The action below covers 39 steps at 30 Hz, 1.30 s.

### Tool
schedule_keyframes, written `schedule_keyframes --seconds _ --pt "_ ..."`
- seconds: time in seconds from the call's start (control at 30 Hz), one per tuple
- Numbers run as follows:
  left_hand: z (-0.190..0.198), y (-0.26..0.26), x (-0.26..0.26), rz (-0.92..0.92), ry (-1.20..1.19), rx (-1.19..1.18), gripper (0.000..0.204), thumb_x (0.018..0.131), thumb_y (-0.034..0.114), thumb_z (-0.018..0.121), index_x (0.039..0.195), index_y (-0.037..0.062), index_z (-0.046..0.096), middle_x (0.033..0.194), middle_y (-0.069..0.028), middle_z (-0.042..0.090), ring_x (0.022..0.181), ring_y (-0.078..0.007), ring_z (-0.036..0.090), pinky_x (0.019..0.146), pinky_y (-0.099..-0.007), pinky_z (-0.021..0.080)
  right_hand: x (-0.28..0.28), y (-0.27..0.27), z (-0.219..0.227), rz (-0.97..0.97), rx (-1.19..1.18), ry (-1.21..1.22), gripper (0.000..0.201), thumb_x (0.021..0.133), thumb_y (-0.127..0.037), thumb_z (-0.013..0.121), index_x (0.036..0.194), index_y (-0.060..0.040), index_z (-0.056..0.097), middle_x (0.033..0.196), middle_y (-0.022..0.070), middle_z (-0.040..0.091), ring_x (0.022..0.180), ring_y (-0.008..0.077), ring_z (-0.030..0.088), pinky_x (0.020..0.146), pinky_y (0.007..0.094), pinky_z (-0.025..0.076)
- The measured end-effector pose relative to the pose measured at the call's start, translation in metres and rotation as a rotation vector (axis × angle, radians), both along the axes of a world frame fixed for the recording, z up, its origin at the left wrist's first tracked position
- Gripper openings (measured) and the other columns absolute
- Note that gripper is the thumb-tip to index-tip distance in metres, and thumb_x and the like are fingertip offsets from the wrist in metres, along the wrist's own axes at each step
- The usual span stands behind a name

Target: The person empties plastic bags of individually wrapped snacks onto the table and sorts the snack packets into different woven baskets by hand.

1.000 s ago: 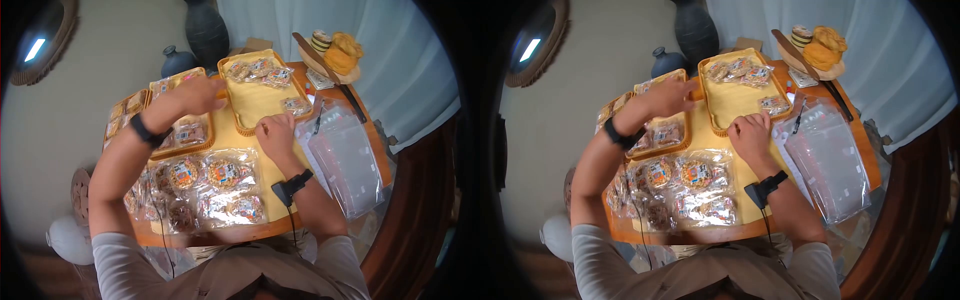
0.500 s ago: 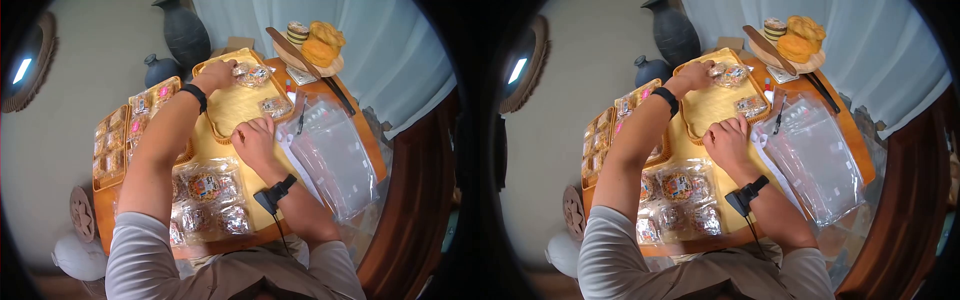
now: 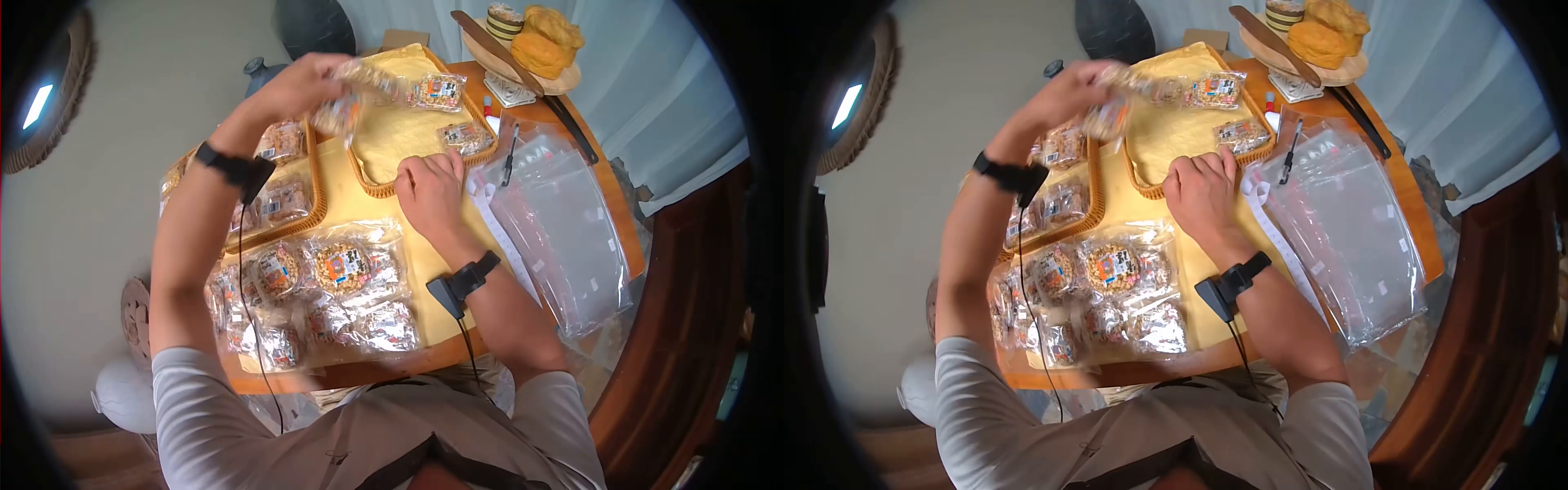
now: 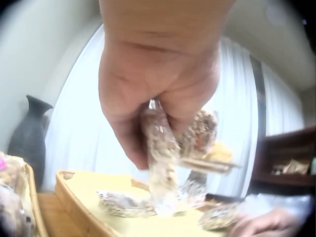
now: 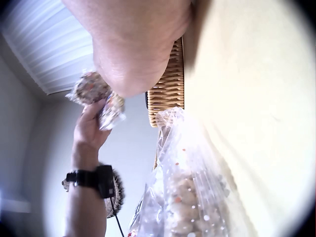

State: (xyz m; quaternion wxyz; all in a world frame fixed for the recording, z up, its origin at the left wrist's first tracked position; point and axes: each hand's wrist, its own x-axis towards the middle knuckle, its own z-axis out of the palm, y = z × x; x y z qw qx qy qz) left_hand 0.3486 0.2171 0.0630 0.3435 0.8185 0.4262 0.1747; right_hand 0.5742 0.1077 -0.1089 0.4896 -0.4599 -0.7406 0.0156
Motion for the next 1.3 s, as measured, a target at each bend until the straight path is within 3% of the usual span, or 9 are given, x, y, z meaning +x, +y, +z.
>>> schedule_keyframes --seconds 0.1,0.27,0.33,0.5,0.73,0.83,1.0,1.07,1.3 --pt "-0.002 -0.066 -0.001 -0.134 -0.139 -0.499 0.039 0.093 0.009 0.069 0.131 0.0048 0.064 0.123 -0.0051 0.071 0.105 -0.0113 0.066 0.095 -0.0285 0.053 -0.001 0.001 -0.003 -0.04 0.025 0.077 0.007 0.086 -0.013 0.062 0.089 -0.0097 0.066 0.078 0.006 0.067 0.087 0.0267 0.061 0.108 0.0471 0.034" --pt "-0.045 -0.129 0.028 -0.316 0.024 -0.703 0.046 0.091 0.014 0.071 0.135 0.0033 0.061 0.113 -0.0079 0.072 0.101 -0.0146 0.066 0.09 -0.0312 0.053 0.002 0.001 -0.002 0.004 -0.035 0.135 0.011 0.09 -0.012 0.058 0.096 -0.0114 0.067 0.081 0.0061 0.069 0.086 0.0264 0.063 0.108 0.0477 0.035" --pt "-0.034 -0.141 0.045 -0.408 0.354 -0.407 0.048 0.093 0.022 0.07 0.137 0.0051 0.059 0.102 -0.0122 0.071 0.091 -0.0186 0.067 0.08 -0.0342 0.052 0.003 0.0 0.001 0.007 -0.047 0.128 0.011 0.091 -0.013 0.058 0.096 -0.0108 0.067 0.082 0.0067 0.07 0.085 0.0268 0.063 0.107 0.0478 0.036" --pt "-0.054 -0.124 0.045 -0.335 0.358 -0.063 0.034 0.094 0.025 0.067 0.119 0.0027 0.06 0.101 -0.018 0.069 0.095 -0.0346 0.068 0.081 -0.0438 0.051 0.007 0.004 -0.002 0.104 -0.137 0.323 0.013 0.092 -0.013 0.057 0.097 -0.0096 0.068 0.08 0.0048 0.072 0.083 0.0259 0.066 0.105 0.0428 0.038" --pt "-0.027 -0.12 0.049 -0.267 0.594 -0.072 0.034 0.093 0.026 0.068 0.118 0.0027 0.063 0.099 -0.019 0.071 0.094 -0.0368 0.07 0.083 -0.0422 0.054 0.008 -0.002 0.007 0.081 -0.146 0.501 0.014 0.091 -0.011 0.057 0.097 -0.0085 0.069 0.08 0.0039 0.073 0.083 0.0249 0.067 0.101 0.0428 0.042" --pt "-0.025 -0.089 0.043 -0.113 0.425 0.133 0.026 0.091 0.028 0.068 0.107 0.0074 0.069 0.094 -0.0181 0.072 0.09 -0.0369 0.07 0.078 -0.0465 0.054 0.004 -0.004 0.007 0.047 -0.028 0.274 0.014 0.088 -0.01 0.059 0.097 -0.0091 0.069 0.082 0.0057 0.071 0.081 0.0276 0.067 0.1 0.0442 0.043" --pt "-0.038 -0.001 0.054 -0.055 0.654 0.291 0.034 0.086 0.028 0.068 0.113 0.007 0.068 0.108 -0.018 0.071 0.104 -0.0368 0.067 0.089 -0.0445 0.053 0.002 -0.003 0.007 0.122 0.062 0.207 0.011 0.085 -0.008 0.06 0.094 -0.0095 0.068 0.08 0.0053 0.07 0.079 0.0265 0.067 0.094 0.0416 0.047" --pt "-0.047 0.028 0.071 -0.022 0.645 0.254 0.051 0.086 0.029 0.069 0.132 0.0106 0.059 0.127 -0.0187 0.065 0.116 -0.0372 0.062 0.097 -0.0451 0.05 0.003 -0.002 0.007 0.155 0.051 0.175 0.011 0.084 -0.008 0.061 0.092 -0.0095 0.067 0.08 0.0051 0.07 0.078 0.0261 0.067 0.091 0.0408 0.048" --pt "-0.083 0.061 0.128 0.001 0.63 0.434 0.081 0.085 0.028 0.073 0.155 0.0193 0.034 0.142 -0.021 0.05 0.127 -0.0417 0.053 0.107 -0.0479 0.044 0.0 0.0 0.006 0.195 0.02 0.155 0.01 0.083 -0.006 0.063 0.091 -0.0083 0.066 0.08 0.0076 0.07 0.079 0.0285 0.067 0.087 0.0408 0.047"
